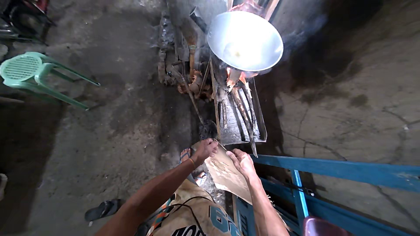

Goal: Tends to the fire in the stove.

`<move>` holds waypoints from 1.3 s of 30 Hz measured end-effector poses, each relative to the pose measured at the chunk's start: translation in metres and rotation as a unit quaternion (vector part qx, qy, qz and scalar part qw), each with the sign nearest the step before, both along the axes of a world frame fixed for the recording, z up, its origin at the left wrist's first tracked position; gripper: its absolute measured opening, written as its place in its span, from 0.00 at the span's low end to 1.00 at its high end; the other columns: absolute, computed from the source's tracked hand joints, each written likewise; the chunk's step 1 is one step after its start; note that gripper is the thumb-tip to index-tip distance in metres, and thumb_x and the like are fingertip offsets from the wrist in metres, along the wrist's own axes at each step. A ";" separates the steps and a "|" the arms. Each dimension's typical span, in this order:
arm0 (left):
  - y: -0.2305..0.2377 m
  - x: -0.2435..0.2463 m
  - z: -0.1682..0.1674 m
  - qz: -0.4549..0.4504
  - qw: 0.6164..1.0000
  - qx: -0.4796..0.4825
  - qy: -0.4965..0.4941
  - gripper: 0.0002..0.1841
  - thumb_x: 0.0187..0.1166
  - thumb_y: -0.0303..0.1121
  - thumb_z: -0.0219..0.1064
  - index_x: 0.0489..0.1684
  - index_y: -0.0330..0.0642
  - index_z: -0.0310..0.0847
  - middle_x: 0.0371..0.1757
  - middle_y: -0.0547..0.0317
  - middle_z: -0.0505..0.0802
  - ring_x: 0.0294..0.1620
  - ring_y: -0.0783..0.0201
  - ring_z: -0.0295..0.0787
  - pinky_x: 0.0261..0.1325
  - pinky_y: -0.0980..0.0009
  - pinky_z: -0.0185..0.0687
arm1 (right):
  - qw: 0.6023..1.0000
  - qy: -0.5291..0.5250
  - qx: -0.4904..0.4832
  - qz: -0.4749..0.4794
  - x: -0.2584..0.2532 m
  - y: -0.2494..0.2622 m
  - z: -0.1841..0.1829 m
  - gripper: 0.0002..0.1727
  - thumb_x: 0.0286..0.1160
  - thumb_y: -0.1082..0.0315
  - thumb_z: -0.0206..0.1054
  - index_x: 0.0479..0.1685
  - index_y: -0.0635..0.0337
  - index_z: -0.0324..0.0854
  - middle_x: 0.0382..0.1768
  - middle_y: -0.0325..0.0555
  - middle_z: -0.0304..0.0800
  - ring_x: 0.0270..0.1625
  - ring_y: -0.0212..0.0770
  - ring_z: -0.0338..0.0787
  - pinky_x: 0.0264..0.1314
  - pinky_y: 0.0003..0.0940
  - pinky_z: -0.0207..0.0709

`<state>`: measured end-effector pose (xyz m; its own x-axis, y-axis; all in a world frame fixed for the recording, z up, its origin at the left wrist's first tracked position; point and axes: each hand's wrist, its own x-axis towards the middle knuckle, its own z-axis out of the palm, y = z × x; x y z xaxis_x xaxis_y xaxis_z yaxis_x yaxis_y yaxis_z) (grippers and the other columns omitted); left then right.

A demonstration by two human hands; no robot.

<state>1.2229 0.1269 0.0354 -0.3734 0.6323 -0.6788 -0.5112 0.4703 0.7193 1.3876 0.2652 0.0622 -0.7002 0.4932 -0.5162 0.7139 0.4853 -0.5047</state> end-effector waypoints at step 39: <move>-0.036 0.004 -0.023 -0.057 0.987 0.098 0.115 0.16 0.87 0.38 0.59 0.51 0.33 0.86 0.53 0.47 0.90 0.52 0.61 0.90 0.58 0.61 0.89 | 0.992 -0.068 -0.023 0.107 -0.092 -0.008 0.017 0.23 0.92 0.51 0.54 0.62 0.57 0.88 0.56 0.56 0.93 0.64 0.55 0.90 0.73 0.60 0.77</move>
<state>1.2269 0.0909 0.0128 -0.4219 0.7903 -0.4444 -0.2757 0.3552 0.8932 1.2954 0.2571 0.0789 -0.7089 0.3146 -0.6312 0.6602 0.6108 -0.4371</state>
